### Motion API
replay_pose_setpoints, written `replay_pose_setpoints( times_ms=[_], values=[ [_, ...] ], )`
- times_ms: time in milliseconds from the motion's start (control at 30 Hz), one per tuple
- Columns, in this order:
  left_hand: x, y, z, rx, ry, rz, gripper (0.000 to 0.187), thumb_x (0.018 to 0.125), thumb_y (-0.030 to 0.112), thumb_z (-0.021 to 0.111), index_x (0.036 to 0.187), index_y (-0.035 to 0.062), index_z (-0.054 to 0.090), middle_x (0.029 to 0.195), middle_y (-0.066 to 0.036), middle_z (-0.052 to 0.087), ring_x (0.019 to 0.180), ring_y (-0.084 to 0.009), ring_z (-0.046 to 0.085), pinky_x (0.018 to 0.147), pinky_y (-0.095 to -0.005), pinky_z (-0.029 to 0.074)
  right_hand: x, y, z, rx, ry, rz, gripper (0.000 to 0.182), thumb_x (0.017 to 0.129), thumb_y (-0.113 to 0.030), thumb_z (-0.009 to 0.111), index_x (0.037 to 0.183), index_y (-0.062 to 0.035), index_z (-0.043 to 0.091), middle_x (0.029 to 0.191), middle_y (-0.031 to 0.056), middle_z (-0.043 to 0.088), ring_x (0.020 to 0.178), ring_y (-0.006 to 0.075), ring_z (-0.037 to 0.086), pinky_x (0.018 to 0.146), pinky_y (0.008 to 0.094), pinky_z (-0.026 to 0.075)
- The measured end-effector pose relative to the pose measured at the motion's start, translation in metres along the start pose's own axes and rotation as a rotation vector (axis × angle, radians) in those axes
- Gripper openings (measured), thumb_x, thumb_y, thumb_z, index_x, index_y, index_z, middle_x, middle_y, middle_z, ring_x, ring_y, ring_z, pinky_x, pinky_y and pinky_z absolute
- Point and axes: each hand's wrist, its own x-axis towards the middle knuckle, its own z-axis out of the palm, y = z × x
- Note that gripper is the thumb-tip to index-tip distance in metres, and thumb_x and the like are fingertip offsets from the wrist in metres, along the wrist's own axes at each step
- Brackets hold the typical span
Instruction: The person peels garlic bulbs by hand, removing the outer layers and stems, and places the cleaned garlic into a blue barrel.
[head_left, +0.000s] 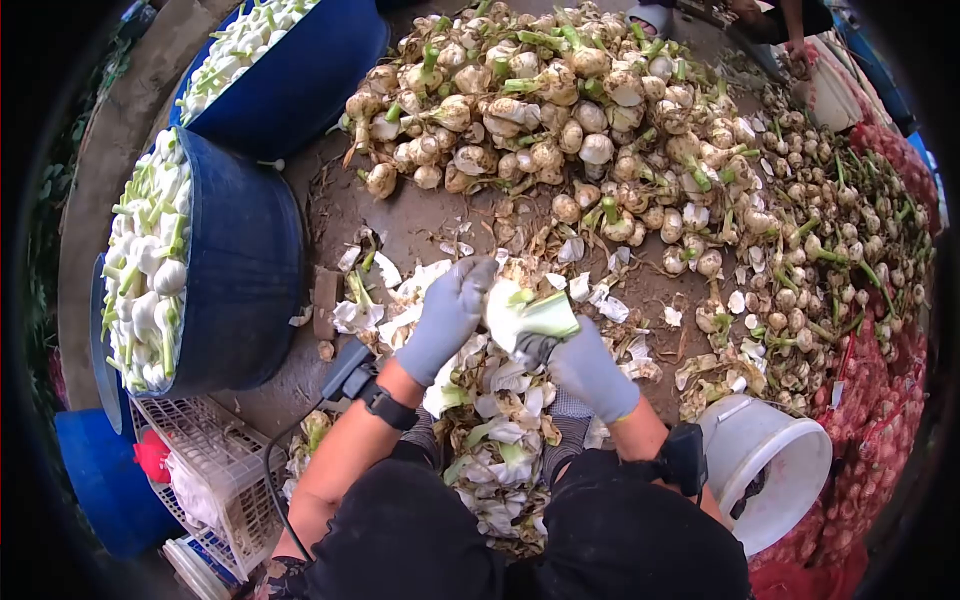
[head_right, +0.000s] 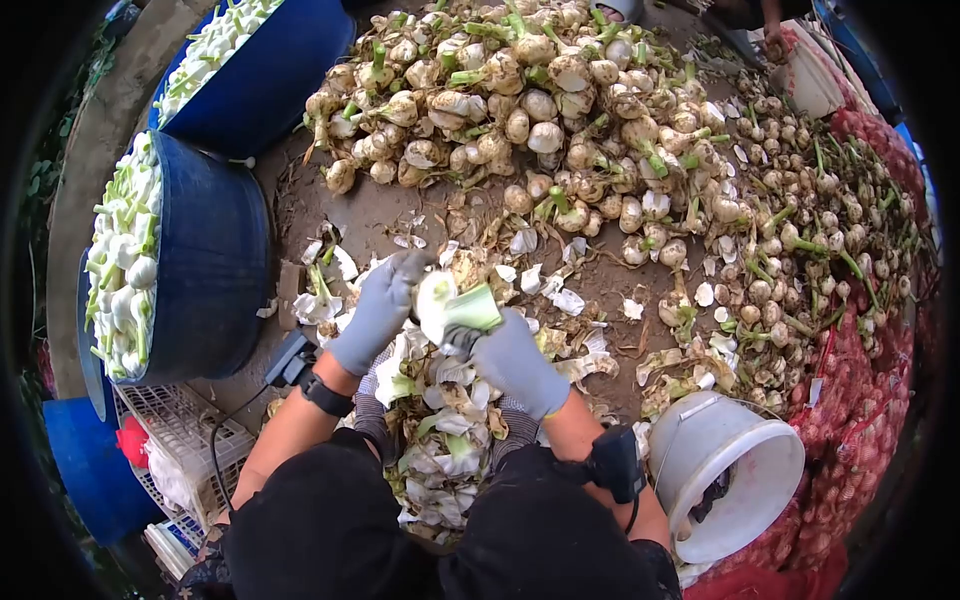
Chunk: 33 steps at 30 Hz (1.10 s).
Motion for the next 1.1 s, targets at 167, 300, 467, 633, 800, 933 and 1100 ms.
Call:
replay_pose_setpoints(
  times_ms=[167, 300, 467, 633, 800, 933, 1100],
  values=[
    [-0.010, 0.039, 0.011, 0.093, -0.162, 0.247, 0.034, 0.089, 0.029, 0.069, 0.112, 0.0051, 0.064, 0.125, -0.014, 0.054, 0.112, -0.0203, 0.055, 0.096, -0.0326, 0.046, 0.000, 0.006, -0.001, -0.372, 0.042, -0.214, 0.021, 0.089, 0.004, 0.054, 0.108, 0.0015, 0.063, 0.094, 0.0072, 0.070, 0.082, 0.0125, 0.064, 0.073, 0.0278, 0.051],
    [-0.002, 0.011, 0.006, -0.372, -0.305, 0.007, 0.037, 0.087, 0.031, 0.071, 0.111, 0.0033, 0.066, 0.108, -0.008, 0.064, 0.108, -0.0182, 0.058, 0.093, -0.0305, 0.048, 0.002, 0.010, -0.012, -0.224, -0.037, -0.180, 0.021, 0.087, -0.001, 0.058, 0.107, 0.0009, 0.064, 0.095, 0.0096, 0.070, 0.085, 0.0167, 0.066, 0.075, 0.0296, 0.052],
    [-0.013, 0.031, 0.000, -0.650, -0.345, -0.296, 0.029, 0.097, 0.030, 0.059, 0.103, 0.0022, 0.065, 0.113, -0.010, 0.066, 0.102, -0.0137, 0.061, 0.090, -0.0268, 0.049, 0.017, -0.005, -0.041, -1.238, 0.503, -0.211, 0.024, 0.081, -0.016, 0.068, 0.100, -0.0016, 0.068, 0.085, 0.0184, 0.070, 0.083, 0.0317, 0.069, 0.074, 0.0416, 0.053],
    [-0.007, 0.032, -0.013, -0.163, -0.189, 0.178, 0.008, 0.100, 0.011, 0.052, 0.105, 0.0077, 0.056, 0.137, -0.014, 0.054, 0.118, -0.0184, 0.057, 0.098, -0.0289, 0.047, 0.000, -0.003, -0.051, -1.271, 0.246, -0.006, 0.050, 0.080, -0.024, 0.073, 0.122, -0.0032, 0.058, 0.108, 0.0204, 0.065, 0.100, 0.0377, 0.063, 0.085, 0.0425, 0.051],
    [-0.009, 0.004, 0.004, -0.996, -0.305, -0.113, 0.034, 0.102, 0.031, 0.045, 0.126, 0.0076, 0.053, 0.130, -0.013, 0.058, 0.111, -0.0226, 0.060, 0.093, -0.0363, 0.052, -0.003, -0.055, 0.015, -1.179, 0.161, -0.682, 0.054, 0.080, -0.029, 0.074, 0.126, -0.0090, 0.055, 0.110, 0.0217, 0.063, 0.104, 0.0366, 0.061, 0.087, 0.0434, 0.049],
    [-0.008, 0.029, -0.005, -1.415, -0.314, -0.459, 0.028, 0.100, 0.036, 0.048, 0.108, 0.0103, 0.058, 0.145, -0.013, 0.045, 0.107, -0.0259, 0.063, 0.097, -0.0405, 0.050, 0.020, -0.040, 0.008, -1.505, 0.041, -0.550, 0.041, 0.084, -0.024, 0.069, 0.121, -0.0105, 0.058, 0.097, 0.0173, 0.065, 0.091, 0.0362, 0.062, 0.078, 0.0439, 0.050],
    [-0.009, 0.018, -0.004, -1.449, -0.235, -0.398, 0.038, 0.101, 0.038, 0.044, 0.111, 0.0045, 0.057, 0.145, -0.014, 0.044, 0.110, -0.0289, 0.061, 0.098, -0.0442, 0.049, 0.020, -0.025, 0.015, -1.256, 0.153, -0.632, 0.025, 0.079, -0.007, 0.062, 0.104, -0.0104, 0.065, 0.084, 0.0137, 0.064, 0.078, 0.0358, 0.062, 0.068, 0.0437, 0.049]
  ],
)
